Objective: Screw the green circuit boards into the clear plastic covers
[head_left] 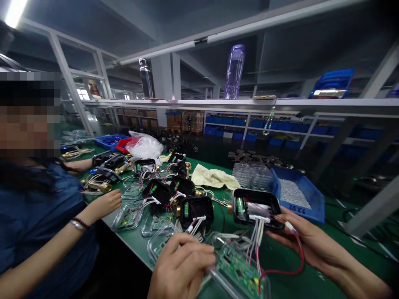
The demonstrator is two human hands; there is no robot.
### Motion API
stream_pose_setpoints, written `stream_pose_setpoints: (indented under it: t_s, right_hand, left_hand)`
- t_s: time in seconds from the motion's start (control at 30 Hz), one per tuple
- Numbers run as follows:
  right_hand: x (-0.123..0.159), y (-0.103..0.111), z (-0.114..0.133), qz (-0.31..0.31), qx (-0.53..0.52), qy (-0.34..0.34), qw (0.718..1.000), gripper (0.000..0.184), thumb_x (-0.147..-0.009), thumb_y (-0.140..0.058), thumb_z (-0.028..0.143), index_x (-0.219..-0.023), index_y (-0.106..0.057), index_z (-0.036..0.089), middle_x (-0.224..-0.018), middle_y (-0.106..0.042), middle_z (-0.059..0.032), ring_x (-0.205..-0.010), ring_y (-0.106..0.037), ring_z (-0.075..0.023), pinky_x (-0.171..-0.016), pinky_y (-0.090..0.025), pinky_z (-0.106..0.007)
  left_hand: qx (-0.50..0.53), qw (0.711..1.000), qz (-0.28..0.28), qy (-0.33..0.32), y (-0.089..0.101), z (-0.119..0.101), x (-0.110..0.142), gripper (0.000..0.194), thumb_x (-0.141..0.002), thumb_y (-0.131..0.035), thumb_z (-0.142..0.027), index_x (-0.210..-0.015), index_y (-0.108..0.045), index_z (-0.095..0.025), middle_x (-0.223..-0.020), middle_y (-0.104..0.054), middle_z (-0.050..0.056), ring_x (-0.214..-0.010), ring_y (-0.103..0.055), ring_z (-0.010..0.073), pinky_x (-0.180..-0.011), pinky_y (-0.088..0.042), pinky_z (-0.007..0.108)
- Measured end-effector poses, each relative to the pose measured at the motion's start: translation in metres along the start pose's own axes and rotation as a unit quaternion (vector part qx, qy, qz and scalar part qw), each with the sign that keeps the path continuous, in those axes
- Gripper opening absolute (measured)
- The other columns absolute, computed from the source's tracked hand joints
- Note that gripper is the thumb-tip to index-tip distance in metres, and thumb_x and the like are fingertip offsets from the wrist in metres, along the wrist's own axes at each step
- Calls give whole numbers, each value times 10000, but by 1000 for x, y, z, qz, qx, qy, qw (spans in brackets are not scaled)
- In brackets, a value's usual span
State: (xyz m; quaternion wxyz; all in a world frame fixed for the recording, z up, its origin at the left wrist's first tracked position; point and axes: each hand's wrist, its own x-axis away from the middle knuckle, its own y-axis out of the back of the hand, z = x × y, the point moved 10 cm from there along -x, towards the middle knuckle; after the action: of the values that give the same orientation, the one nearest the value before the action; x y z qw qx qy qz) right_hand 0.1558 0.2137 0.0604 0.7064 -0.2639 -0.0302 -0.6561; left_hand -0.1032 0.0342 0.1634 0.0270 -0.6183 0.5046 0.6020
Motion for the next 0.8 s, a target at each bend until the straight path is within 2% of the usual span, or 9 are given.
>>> stream_pose_setpoints:
  t_s: [0.13,0.23,0.33,0.47,0.53,0.63,0.73,0.8]
  right_hand:
    - [-15,-43,42,2,-75,85,993,772,-706,-776,24,-1365,-437,240,-1107,-702,-97,-893,-734,-253,-767,-681,-398]
    - [-35,-87,47,38,-105,109,988,784,-789,-706,28,-1432,-331,275,-1075,-706,-63,-908,-730,-214,-815,-671,-383]
    - [-64,-125,32,68,-122,105,985,636,-850,-639,8,-1384,-402,260,-987,-694,-12,-866,-716,-166,-841,-662,-360]
    - [-108,-154,-7,80,-128,78,986,327,-961,-623,104,-1273,-545,158,-1062,-645,-51,-858,-674,-162,-758,-640,-324]
    - [-126,-162,-28,82,-119,51,988,254,-989,-630,186,-1232,-578,135,-1112,-624,-72,-886,-658,-169,-736,-620,-306]
    - [-144,-171,-57,93,-84,-1,992,250,-996,-634,247,-1211,-588,129,-1123,-615,-78,-911,-649,-178,-745,-610,-314]
    - [-146,-176,-69,118,-28,-29,992,260,-1004,-623,269,-1221,-582,131,-1118,-616,-77,-902,-648,-176,-739,-605,-309]
    - [-137,-171,-70,132,21,-34,990,279,-1012,-611,275,-1250,-569,136,-1109,-620,-77,-885,-652,-173,-727,-603,-304]
  left_hand:
    - [-122,988,-85,42,25,27,-22,212,-889,-635,-61,-973,-687,-248,-1082,-742,15,-1022,-596,195,-910,-522,351]
    - [-199,969,-113,92,36,57,-28,190,-901,-641,-109,-991,-704,-264,-1156,-700,32,-1064,-577,224,-932,-488,401]
    - [-258,948,-89,163,38,97,-25,171,-913,-634,-153,-999,-706,-282,-1168,-682,27,-1058,-577,242,-922,-464,429]
    - [-293,928,-38,227,31,139,-16,189,-917,-619,-157,-996,-712,-301,-1152,-690,12,-1030,-591,247,-882,-438,424]
    - [-303,923,-26,236,29,149,-15,174,-916,-627,-176,-1001,-711,-303,-1122,-701,7,-1001,-599,240,-869,-430,414]
    - [-324,912,-11,251,27,162,-16,151,-937,-611,-232,-1026,-701,-314,-1082,-711,0,-972,-600,231,-860,-420,402]
    - [-350,896,-8,271,28,176,-15,172,-951,-576,-244,-1041,-702,-319,-1064,-717,11,-963,-596,244,-847,-408,408]
    - [-364,887,-13,285,33,185,-10,188,-947,-563,-244,-1047,-709,-309,-1056,-719,33,-950,-594,267,-828,-403,416]
